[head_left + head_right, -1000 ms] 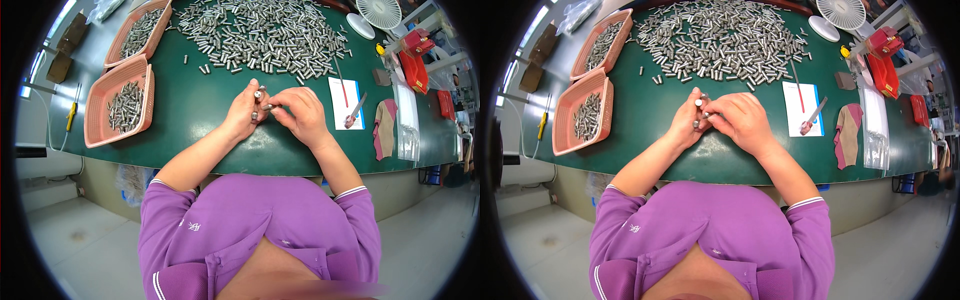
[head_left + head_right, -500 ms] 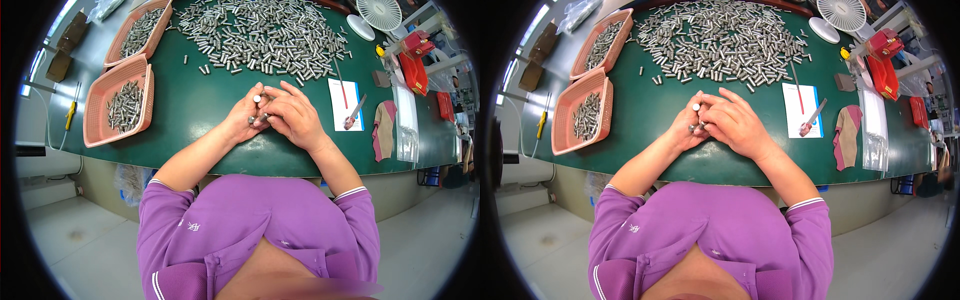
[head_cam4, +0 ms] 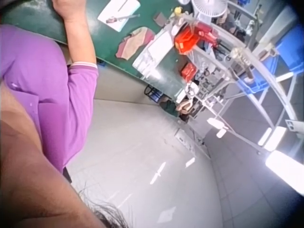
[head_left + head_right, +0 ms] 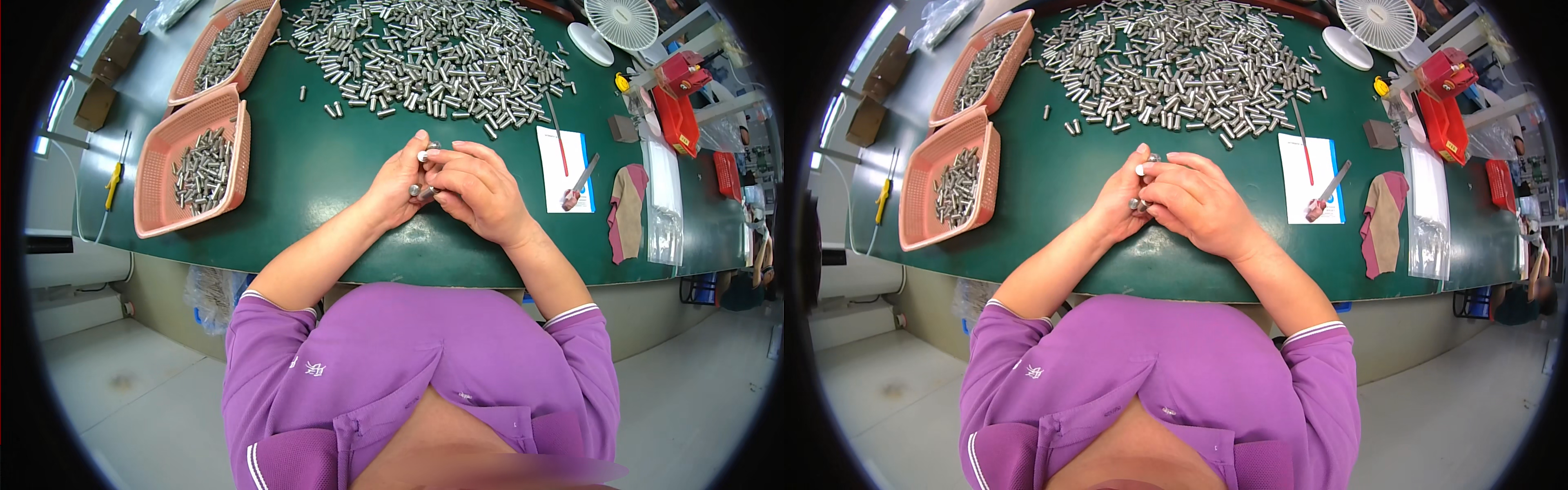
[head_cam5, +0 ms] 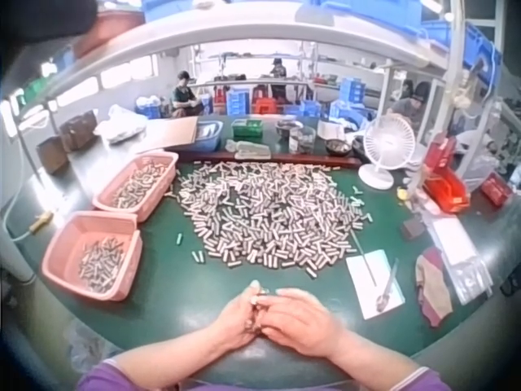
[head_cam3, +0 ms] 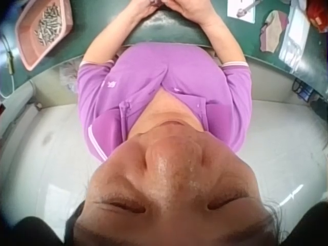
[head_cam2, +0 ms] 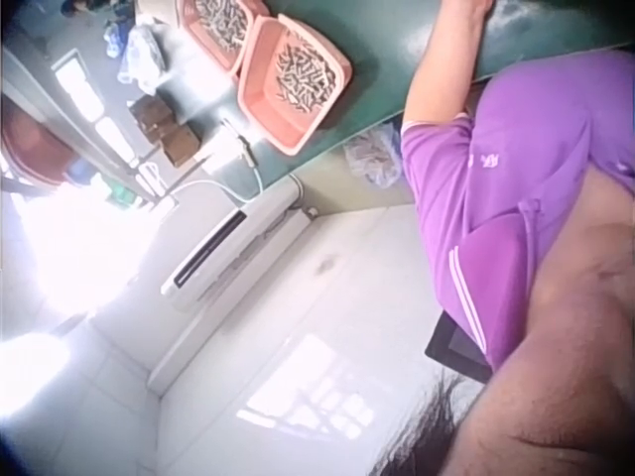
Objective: The person sorts small cylindrical metal components by hand, placing them into trays or onto a sorting card.
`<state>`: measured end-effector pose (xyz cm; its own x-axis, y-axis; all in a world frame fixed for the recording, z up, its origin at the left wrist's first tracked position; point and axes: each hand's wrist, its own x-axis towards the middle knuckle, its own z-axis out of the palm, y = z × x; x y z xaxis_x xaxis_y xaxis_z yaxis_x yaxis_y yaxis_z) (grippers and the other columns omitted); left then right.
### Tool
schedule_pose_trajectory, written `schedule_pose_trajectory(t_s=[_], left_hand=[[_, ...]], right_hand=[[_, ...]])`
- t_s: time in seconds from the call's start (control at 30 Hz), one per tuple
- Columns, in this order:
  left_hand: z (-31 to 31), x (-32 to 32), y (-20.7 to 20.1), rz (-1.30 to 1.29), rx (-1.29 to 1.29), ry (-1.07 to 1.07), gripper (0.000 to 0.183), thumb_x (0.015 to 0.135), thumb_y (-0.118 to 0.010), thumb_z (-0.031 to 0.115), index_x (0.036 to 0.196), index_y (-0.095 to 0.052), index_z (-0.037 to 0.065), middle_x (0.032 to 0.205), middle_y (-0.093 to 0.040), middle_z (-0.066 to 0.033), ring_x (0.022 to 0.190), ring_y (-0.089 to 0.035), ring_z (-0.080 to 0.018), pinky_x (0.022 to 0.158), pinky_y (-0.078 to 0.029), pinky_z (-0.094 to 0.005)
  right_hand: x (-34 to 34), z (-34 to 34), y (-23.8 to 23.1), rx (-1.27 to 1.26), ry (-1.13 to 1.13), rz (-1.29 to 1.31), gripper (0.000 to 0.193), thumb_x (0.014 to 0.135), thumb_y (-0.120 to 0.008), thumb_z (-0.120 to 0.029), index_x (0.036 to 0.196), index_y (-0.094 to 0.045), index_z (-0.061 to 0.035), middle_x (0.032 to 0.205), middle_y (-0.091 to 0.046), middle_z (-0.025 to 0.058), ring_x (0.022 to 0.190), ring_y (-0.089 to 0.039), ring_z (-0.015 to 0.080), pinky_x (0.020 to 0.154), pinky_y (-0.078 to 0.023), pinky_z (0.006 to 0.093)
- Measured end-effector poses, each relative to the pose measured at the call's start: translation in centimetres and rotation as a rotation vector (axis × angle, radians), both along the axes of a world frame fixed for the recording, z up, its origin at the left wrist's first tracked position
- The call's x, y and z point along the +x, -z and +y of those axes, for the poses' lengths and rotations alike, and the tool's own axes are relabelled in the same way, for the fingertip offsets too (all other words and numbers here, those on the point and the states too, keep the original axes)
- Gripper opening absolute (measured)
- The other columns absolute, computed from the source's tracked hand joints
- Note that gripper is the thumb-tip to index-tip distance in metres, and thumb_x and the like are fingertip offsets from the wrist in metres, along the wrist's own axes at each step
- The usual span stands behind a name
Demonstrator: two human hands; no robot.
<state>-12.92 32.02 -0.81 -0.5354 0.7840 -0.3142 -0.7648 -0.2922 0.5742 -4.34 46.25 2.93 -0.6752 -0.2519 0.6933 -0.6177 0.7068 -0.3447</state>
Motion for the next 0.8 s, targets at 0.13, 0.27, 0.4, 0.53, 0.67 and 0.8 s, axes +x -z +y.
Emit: schedule_pose_trajectory(t_s=[0.13,0.27,0.4,0.53,0.67,0.8], left_hand=[[0.1,-0.2,1.1,0.057,-0.092,-0.042,0.035,0.099,-0.045,0.044,0.093,-0.053,0.011,0.078,-0.056,0.0,0.056,-0.051,-0.0079,0.044,-0.041,-0.0217],[0.4,0.3,-0.2,0.055,-0.111,-0.02,0.035,0.098,-0.046,0.045,0.091,-0.052,0.011,0.072,-0.053,0.0001,0.054,-0.046,-0.0077,0.044,-0.036,-0.0225],[0.3,0.1,0.3,0.06,-0.089,-0.063,0.04,0.099,-0.045,0.046,0.079,-0.047,0.012,0.063,-0.048,0.0018,0.043,-0.036,-0.0067,0.037,-0.026,-0.022],[0.1,-0.6,0.8,0.081,-0.035,-0.013,0.04,0.1,-0.043,0.042,0.074,-0.043,0.012,0.067,-0.043,-0.0007,0.056,-0.039,-0.0099,0.048,-0.036,-0.0264],[0.3,-0.2,0.0,0.071,-0.168,-0.117,0.04,0.101,-0.042,0.042,0.075,-0.043,0.011,0.065,-0.044,-0.0009,0.05,-0.036,-0.0096,0.046,-0.032,-0.023],[0.2,-0.2,-0.7,0.105,-0.214,-0.183,0.038,0.101,-0.041,0.041,0.079,-0.043,0.011,0.065,-0.046,-0.002,0.047,-0.036,-0.0091,0.041,-0.028,-0.0235]], right_hand=[[-0.1,-0.2,0.3,0.027,-0.019,-0.018,0.023,0.08,-0.07,-0.011,0.101,-0.061,-0.0107,0.109,-0.064,0.0053,0.102,-0.061,0.0229,0.095,-0.047,0.0413],[0.0,0.0,0.6,0.008,-0.002,-0.035,0.025,0.078,-0.071,-0.011,0.102,-0.061,-0.0107,0.109,-0.063,0.0043,0.101,-0.061,0.0235,0.092,-0.049,0.0406],[0.2,0.0,0.8,-0.001,-0.045,-0.019,0.027,0.077,-0.072,-0.011,0.102,-0.062,-0.0109,0.11,-0.063,0.0042,0.102,-0.061,0.0247,0.09,-0.05,0.0399],[0.3,-0.6,1.0,0.045,-0.122,-0.014,0.028,0.076,-0.073,-0.012,0.102,-0.063,-0.0113,0.11,-0.062,0.0046,0.104,-0.061,0.0261,0.091,-0.05,0.0388],[0.3,-0.8,0.7,0.097,-0.126,0.01,0.029,0.075,-0.074,-0.01,0.101,-0.063,-0.0092,0.109,-0.065,0.0055,0.098,-0.064,0.026,0.086,-0.052,0.0384],[0.2,-0.6,0.2,0.147,-0.134,0.044,0.028,0.075,-0.074,-0.009,0.101,-0.063,-0.0085,0.103,-0.066,0.0051,0.095,-0.064,0.0239,0.082,-0.053,0.0381]])
